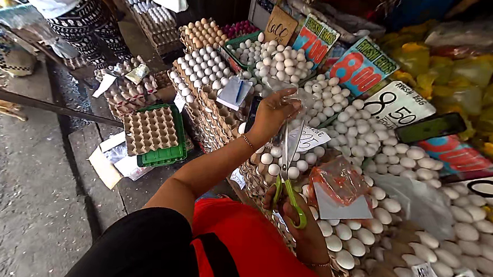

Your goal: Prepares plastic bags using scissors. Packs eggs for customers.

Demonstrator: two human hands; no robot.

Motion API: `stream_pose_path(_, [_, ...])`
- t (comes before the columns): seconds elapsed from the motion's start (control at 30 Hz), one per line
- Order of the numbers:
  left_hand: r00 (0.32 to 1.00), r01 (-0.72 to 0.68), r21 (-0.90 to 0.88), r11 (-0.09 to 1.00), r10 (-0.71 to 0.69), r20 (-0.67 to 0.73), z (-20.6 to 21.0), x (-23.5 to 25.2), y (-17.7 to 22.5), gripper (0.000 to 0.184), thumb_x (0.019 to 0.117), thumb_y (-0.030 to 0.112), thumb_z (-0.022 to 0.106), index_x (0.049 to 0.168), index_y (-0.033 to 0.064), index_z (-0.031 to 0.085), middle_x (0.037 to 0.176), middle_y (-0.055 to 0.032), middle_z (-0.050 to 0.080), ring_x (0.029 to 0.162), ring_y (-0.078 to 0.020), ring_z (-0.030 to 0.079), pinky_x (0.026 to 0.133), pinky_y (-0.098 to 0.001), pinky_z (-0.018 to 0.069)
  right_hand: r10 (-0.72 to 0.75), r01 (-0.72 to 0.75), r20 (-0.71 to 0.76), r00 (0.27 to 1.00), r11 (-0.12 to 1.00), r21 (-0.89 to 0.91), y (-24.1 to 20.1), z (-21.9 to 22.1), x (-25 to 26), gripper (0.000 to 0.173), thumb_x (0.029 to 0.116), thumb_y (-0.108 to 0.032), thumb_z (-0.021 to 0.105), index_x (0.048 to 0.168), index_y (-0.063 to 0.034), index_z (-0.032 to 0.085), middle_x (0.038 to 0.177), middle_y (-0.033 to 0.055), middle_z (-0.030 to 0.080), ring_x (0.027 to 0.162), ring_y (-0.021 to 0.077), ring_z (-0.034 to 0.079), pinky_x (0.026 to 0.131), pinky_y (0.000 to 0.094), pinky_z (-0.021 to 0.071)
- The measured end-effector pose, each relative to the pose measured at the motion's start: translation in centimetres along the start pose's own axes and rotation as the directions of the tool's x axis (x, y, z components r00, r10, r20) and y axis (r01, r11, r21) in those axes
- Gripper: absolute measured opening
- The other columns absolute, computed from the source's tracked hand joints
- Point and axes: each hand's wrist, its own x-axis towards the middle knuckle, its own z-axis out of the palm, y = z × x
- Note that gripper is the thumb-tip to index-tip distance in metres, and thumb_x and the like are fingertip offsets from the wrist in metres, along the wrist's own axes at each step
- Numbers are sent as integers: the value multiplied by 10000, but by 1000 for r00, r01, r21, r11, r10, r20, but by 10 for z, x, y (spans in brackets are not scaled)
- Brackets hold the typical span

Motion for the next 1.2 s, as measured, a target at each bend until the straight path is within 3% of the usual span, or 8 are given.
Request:
stream_pose_path(0.1, [998, 31, -67, 997, -34, -46, 6, 0, 4, 406, 954, -56, 640, 1342, -74, 521, 1019, -96, 700, 886, -118, 712, 842, -280, 607, 5, -5, -8, 1000, 1000, 0, 0, 0, 2, 569, 898, -539, 714, 1183, -58, 606, 1002, 40, 716, 887, 128, 694, 806, 278, 580])
stream_pose_path(0.5, [997, 55, -199, 978, -66, -50, 19, -2, 7, 323, 968, -59, 623, 1283, -57, 553, 972, -82, 714, 870, -128, 727, 852, -289, 612, -82, 78, 22, 996, 986, 147, 4, -5, -6, 543, 941, -504, 675, 1249, -63, 605, 1090, 82, 716, 974, 166, 700, 869, 304, 577])
stream_pose_path(0.8, [996, 53, -196, 979, -65, -54, 26, -5, 7, 315, 959, -66, 629, 1266, -52, 558, 937, -64, 711, 830, -107, 718, 808, -265, 612, -108, 102, 19, 994, 978, 180, 6, -7, -8, 511, 949, -491, 670, 1259, -89, 612, 1095, 78, 715, 983, 168, 699, 881, 302, 573])
stream_pose_path(0.93, [997, 77, -134, 988, -80, -21, 27, -18, 14, 353, 990, -30, 591, 1338, -6, 539, 930, -43, 693, 792, -56, 681, 785, -235, 589, -112, 114, -24, 993, 984, 139, 4, -4, -8, 511, 929, -534, 669, 1249, -135, 670, 1075, 71, 732, 967, 167, 707, 871, 297, 578])
stream_pose_path(1.07, [991, 131, -204, 970, -130, 18, 26, -20, 12, 369, 998, -55, 570, 1363, -69, 517, 998, -137, 712, 870, -133, 708, 862, -303, 595, -142, 141, 1, 990, 982, 123, 3, -5, -1, 530, 922, -583, 636, 1268, -184, 685, 1096, 57, 739, 976, 158, 711, 865, 276, 581])
stream_pose_path(1.2, [982, 182, -234, 955, -167, 84, 30, -30, 16, 403, 993, -68, 568, 1388, -86, 491, 1105, -165, 686, 946, -138, 699, 904, -302, 581, -202, 196, 12, 979, 962, 188, 0, -4, 4, 542, 925, -597, 622, 1278, -191, 694, 1115, 56, 745, 991, 158, 718, 877, 278, 582])
